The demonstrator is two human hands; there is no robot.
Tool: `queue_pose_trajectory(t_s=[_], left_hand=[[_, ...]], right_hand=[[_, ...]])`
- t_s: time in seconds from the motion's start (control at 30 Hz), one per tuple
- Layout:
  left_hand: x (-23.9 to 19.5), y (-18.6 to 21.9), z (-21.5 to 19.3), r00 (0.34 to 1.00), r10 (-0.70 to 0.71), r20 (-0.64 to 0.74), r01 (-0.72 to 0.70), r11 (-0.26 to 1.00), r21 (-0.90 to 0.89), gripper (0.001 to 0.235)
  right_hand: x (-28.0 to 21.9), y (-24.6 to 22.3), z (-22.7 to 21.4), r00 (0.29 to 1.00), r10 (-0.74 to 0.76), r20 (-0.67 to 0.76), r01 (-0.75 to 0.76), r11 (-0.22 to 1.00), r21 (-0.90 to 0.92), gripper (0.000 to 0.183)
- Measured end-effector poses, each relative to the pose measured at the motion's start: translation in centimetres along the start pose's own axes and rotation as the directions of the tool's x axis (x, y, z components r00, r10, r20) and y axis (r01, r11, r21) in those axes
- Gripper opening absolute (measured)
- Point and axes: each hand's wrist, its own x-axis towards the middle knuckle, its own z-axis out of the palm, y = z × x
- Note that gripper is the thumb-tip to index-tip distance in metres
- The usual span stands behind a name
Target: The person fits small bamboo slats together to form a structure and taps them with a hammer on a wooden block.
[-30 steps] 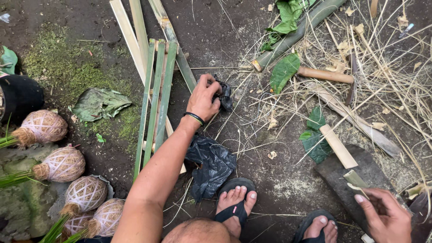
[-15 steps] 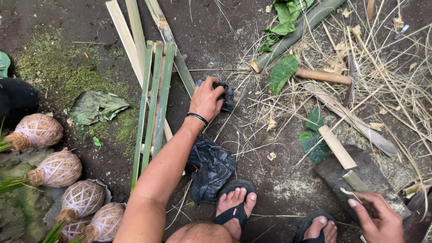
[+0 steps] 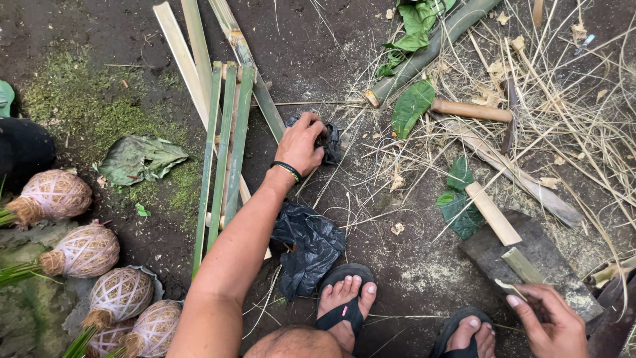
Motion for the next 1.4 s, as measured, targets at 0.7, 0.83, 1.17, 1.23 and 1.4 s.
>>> queue_pose_trajectory(t_s=[0.7,0.83,1.17,1.23,1.4], left_hand=[[1.9,-1.0,-0.6,0.953,0.225,0.201,-0.289,0.875,0.388,0.022],[1.7,-1.2,-0.4,0.986,0.164,0.036,-0.167,0.971,0.172,0.015],[2.0,-0.3,-1.0,0.991,0.101,-0.084,-0.100,0.995,0.026,0.014],[2.1,0.3,-1.1,0.990,0.132,-0.045,-0.129,0.990,0.060,0.015],[2.5,1.5,-1.8,0.983,0.164,0.085,-0.176,0.972,0.157,0.034]], right_hand=[[-0.6,-1.0,0.0,1.000,0.011,0.000,-0.011,1.000,-0.019,0.023],[-0.9,-0.8,-0.2,1.000,-0.013,-0.009,0.013,1.000,0.003,0.023],[-1.3,0.2,-0.2,0.999,0.043,0.000,-0.043,0.999,0.018,0.023],[-1.2,0.1,0.1,0.999,0.046,-0.007,-0.046,0.999,0.002,0.023],[-1.2,-0.1,-0.1,1.000,-0.002,-0.013,0.002,1.000,-0.013,0.023]])
